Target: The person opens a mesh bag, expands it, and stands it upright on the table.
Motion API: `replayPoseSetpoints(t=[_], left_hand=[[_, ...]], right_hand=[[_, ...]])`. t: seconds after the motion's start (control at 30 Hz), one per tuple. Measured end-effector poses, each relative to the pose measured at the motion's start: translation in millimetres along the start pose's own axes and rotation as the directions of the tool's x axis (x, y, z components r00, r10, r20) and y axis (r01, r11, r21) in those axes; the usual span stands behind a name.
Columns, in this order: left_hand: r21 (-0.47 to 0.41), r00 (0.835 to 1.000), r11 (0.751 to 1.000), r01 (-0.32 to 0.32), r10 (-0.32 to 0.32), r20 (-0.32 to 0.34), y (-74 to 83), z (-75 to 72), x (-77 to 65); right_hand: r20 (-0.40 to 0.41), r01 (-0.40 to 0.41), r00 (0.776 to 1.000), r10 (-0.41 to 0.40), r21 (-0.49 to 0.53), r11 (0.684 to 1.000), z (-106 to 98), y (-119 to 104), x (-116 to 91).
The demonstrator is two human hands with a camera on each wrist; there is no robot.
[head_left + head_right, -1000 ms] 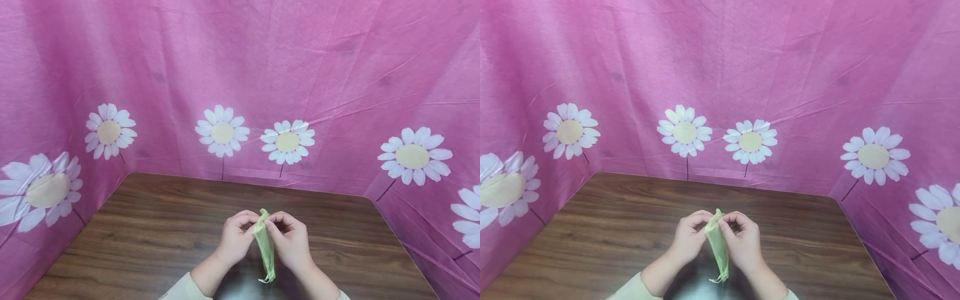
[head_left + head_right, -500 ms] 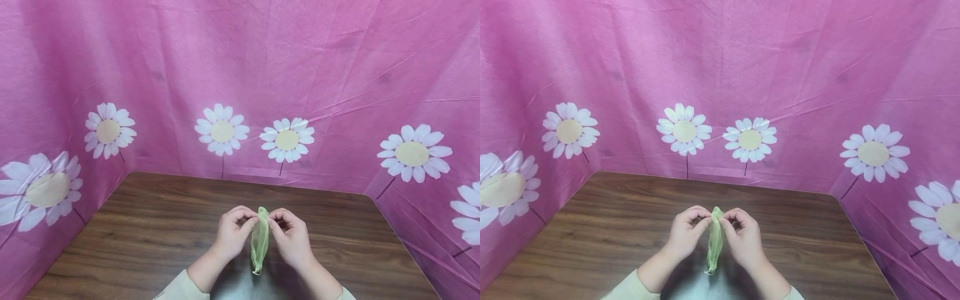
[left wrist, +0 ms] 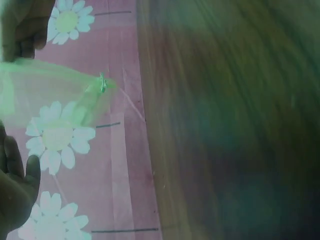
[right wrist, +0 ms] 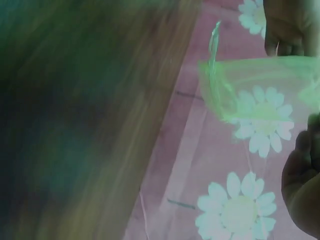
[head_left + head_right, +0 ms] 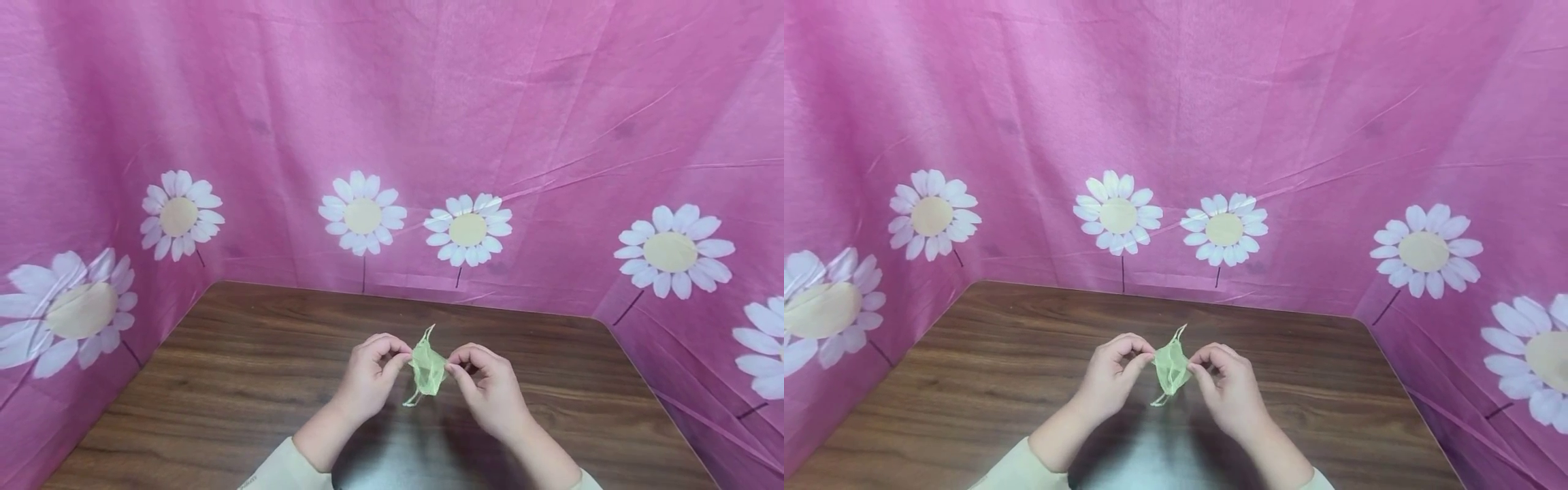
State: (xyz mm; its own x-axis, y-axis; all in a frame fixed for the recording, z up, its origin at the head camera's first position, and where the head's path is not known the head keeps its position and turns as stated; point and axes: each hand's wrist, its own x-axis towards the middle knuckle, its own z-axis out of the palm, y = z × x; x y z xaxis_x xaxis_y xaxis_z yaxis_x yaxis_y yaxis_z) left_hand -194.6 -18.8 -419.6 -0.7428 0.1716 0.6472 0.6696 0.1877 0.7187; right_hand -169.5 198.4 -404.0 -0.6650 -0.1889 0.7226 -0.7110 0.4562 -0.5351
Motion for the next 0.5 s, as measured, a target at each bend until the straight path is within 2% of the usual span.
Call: replayPoseSetpoints(t=[0.17,0.23,0.3,0.4,0.5], left_hand=[[0.094,0.997,0.994,-0.046,0.040,0.066,-0.4,-4.2,-0.6],[0.147,0.996,0.987,-0.063,0.053,0.071,-0.2,-3.8,-1.7],[0.194,0.994,0.976,-0.099,0.087,0.068,-0.2,-2.9,-2.5],[0.255,0.984,0.951,-0.177,0.165,0.068,-1.0,-1.5,-3.5],[0.276,0.965,0.924,-0.263,0.249,0.086,-2.4,-0.9,-3.6]], right_hand=[[0.081,0.107,0.992,-0.097,-0.117,0.987,-8.5,5.7,-1.3],[0.104,0.147,0.986,-0.131,-0.161,0.976,-9.4,5.7,-2.1],[0.126,0.160,0.982,-0.140,-0.160,0.974,-9.7,4.5,-2.7],[0.182,0.102,0.980,-0.085,-0.084,0.991,-11.7,1.6,-1.5],[0.246,-0.047,0.968,0.038,0.030,0.998,-16.4,-1.1,4.8]])
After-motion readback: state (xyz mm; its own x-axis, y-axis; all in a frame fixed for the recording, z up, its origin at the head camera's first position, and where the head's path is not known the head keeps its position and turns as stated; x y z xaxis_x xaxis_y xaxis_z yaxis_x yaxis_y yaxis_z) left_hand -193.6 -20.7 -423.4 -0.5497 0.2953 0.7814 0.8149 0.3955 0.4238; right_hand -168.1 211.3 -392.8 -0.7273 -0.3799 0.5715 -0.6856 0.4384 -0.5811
